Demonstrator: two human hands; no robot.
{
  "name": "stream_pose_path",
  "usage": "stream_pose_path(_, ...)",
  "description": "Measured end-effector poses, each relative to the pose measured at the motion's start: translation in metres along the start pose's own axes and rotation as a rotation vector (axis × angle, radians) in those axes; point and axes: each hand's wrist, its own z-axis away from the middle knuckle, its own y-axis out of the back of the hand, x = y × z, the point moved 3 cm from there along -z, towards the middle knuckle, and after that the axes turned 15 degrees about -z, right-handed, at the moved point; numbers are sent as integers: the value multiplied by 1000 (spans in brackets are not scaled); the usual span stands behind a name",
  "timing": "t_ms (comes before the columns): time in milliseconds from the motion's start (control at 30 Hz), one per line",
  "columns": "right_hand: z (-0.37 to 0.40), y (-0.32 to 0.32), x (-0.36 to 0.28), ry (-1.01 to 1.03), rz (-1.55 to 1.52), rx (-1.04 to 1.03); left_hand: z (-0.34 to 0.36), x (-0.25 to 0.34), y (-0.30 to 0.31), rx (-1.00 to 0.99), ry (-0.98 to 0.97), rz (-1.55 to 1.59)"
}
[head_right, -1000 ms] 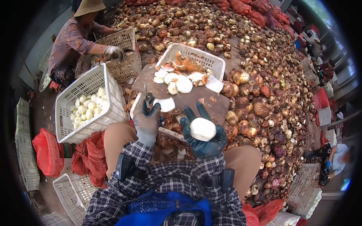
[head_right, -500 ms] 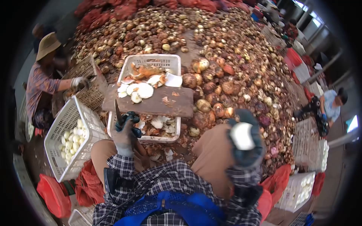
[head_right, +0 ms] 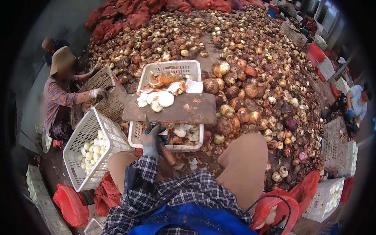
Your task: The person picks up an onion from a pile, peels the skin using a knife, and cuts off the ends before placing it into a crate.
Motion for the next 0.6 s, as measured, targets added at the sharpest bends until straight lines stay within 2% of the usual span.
stream_pose_path(33, -4, -5, 2, -1, 19, -3, -17, 0, 0, 55, 12, 12)
stream_pose_path(67, -9, -11, 3, 2, 38, -8, -49, -13, 1, 45, -80, 68)
stream_pose_path(167, -18, -28, -6, 38, 75, -22, -107, -7, -10, 82, 30, -72)
stream_pose_path(300, -15, -67, -47, 170, 82, -100, -140, 20, -38, 75, 140, -59)
stream_pose_path(400, 12, -136, -86, 356, 30, -256, -185, 38, -61, -49, 83, -20)
stream_pose_path(433, 25, -164, -98, 511, 9, -336, -208, 36, -65, -109, 50, -11)
stream_pose_path(467, 39, -192, -109, 664, -17, -421, -217, 45, -67, -54, -11, -71)
stream_pose_path(500, 76, -226, -139, 508, -181, -460, -216, 53, -73, -4, -72, -134)
stream_pose_path(533, 77, -251, -152, 548, -189, -585, -191, 70, -81, 71, -59, -200)
stream_pose_path(567, 110, -286, -187, 332, -250, -663, -182, 71, -85, 112, -37, -319)
stream_pose_path(600, 140, -319, -211, 346, -274, -776, -180, 63, -91, -14, -148, -456)
